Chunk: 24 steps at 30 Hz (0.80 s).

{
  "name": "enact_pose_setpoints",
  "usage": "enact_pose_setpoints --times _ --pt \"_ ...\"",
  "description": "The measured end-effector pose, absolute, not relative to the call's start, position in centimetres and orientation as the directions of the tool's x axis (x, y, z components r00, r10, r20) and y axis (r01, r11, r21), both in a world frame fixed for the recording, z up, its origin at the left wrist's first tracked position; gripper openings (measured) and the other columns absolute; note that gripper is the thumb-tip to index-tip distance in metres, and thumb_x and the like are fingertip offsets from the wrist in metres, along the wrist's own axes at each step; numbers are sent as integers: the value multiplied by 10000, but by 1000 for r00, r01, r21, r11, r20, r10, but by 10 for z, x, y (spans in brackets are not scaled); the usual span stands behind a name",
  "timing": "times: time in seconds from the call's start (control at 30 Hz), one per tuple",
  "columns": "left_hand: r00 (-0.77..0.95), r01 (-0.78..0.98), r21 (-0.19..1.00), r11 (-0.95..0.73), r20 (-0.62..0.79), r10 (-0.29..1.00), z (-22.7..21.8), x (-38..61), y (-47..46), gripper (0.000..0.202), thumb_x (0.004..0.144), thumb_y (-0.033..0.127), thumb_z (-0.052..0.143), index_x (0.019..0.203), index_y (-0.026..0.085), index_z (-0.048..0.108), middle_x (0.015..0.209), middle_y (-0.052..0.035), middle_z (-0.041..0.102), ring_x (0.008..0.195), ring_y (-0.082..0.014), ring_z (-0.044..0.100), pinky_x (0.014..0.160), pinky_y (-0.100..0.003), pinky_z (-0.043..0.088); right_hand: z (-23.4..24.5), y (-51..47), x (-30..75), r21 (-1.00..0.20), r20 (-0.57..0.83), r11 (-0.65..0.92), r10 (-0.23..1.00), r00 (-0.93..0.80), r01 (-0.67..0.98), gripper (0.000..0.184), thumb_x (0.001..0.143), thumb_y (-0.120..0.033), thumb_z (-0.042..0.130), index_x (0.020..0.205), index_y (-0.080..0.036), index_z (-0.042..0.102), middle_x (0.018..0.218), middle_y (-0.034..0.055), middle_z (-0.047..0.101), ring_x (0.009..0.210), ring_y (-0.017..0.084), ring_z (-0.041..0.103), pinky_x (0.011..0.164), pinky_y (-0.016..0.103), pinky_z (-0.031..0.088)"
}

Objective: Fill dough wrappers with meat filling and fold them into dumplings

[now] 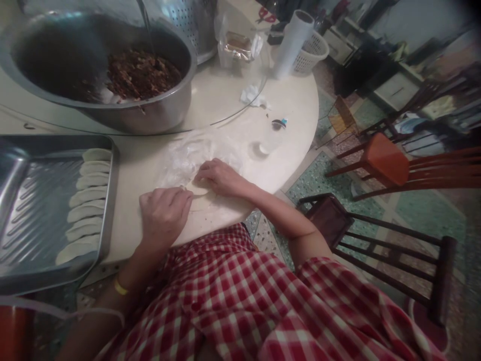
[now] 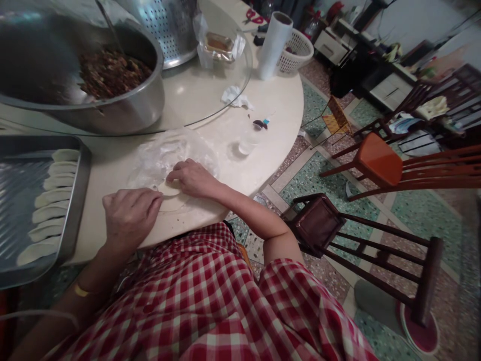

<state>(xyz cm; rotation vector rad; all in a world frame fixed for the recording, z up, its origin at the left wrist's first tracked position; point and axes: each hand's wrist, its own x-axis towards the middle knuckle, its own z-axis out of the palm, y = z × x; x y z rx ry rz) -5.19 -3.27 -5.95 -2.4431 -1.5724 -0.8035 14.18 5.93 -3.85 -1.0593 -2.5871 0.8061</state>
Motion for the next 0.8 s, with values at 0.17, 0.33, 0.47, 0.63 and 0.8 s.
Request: enact_pose_setpoints --times 0.17,0.33,0.47,0.63,0.8 --pt "226 861 336 -382 421 879 -55 -55 -34 147 944 272 571 879 240 699 972 -92 752 880 -277 610 765 -429 338 -30 44 145 -557 204 684 663 -720 471 200 919 -140 569 1049 -168 718 1104 93 693 1042 219 587 997 413 434" --pt "236 840 320 -438 512 826 -49 -57 -26 175 930 278 542 818 262 677 847 -43 758 780 -239 652 711 -388 423 -42 29 133 -423 246 715 681 -689 556 176 882 -353 691 962 -200 725 929 76 718 882 232 600 787 366 451" --pt "182 813 413 -411 490 853 -48 -60 -22 186 931 306 486 966 276 666 944 -47 776 884 -245 719 763 -386 532 -47 24 124 -370 303 717 694 -653 591 117 906 -201 626 826 -200 712 800 60 711 786 211 596 743 348 443" --pt "165 753 546 -367 383 909 -49 -66 -24 245 879 284 498 1042 275 681 947 -31 792 886 -234 746 790 -387 583 -32 14 124 -388 345 710 703 -622 588 123 892 -180 639 788 -200 703 767 58 725 759 208 624 746 342 470" --pt "154 691 644 -329 313 937 -47 -70 -23 199 822 339 557 854 269 741 913 -46 795 884 -270 735 815 -439 569 -13 11 127 -472 370 648 761 -533 598 116 878 -148 658 780 -186 708 769 58 750 751 191 660 725 304 489"
